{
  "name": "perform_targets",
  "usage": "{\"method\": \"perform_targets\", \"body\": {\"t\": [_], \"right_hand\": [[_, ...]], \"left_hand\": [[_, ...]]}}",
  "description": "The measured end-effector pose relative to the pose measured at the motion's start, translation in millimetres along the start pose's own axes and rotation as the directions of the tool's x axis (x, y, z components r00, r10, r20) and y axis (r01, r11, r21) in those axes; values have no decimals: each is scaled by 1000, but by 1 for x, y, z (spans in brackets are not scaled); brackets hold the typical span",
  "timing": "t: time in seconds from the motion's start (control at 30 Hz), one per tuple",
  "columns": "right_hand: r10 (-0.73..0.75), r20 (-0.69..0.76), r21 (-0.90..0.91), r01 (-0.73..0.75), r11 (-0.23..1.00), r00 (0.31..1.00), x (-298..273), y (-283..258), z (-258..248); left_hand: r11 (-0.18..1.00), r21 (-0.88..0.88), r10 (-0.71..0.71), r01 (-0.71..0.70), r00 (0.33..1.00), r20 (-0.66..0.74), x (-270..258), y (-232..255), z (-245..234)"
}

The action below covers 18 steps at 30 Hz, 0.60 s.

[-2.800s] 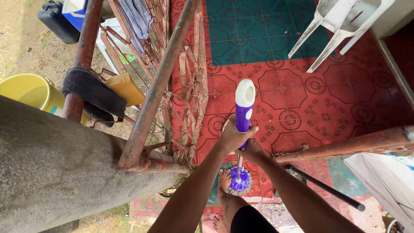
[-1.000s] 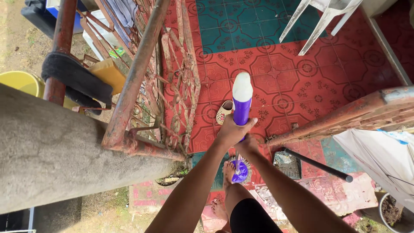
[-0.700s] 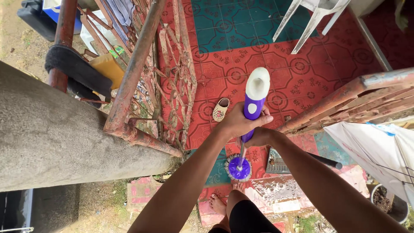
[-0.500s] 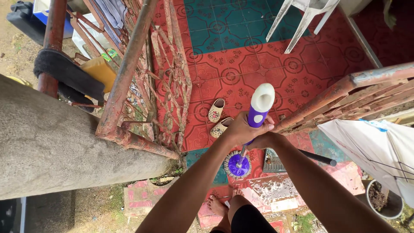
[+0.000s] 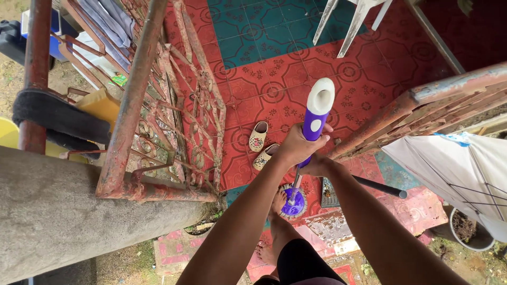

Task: Mopping the tiled floor of an outdoor porch or balcony area.

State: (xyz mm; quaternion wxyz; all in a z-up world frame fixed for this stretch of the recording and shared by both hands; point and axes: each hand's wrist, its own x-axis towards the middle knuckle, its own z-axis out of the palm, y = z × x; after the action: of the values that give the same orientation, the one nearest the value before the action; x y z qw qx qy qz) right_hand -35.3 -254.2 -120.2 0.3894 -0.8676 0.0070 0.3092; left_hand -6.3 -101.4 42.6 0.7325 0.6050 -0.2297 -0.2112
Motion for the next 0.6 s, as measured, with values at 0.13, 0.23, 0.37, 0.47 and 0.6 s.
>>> {"method": "perform_targets", "body": {"t": [0.13,0.23,0.37,0.47,0.6], "right_hand": [[23,-59,59,-20,998,998,17,10,-9],[88,-96,94,-79,992,991,31,21,-11],[60,-149,3,-60,998,987,64,47,-13],[1,-171,-11,-3,1000,985,65,60,0],[-13,-338,-21,6,1000,941,50,33,6]], "left_hand": [[997,-1,-72,72,997,-10,28,-14,-4],[986,61,-153,153,988,-16,44,-30,-8],[964,153,-206,217,975,-89,56,-57,-15],[946,187,-248,264,963,-102,50,-67,-15],[960,176,-205,217,975,-84,41,-73,-14]]}}
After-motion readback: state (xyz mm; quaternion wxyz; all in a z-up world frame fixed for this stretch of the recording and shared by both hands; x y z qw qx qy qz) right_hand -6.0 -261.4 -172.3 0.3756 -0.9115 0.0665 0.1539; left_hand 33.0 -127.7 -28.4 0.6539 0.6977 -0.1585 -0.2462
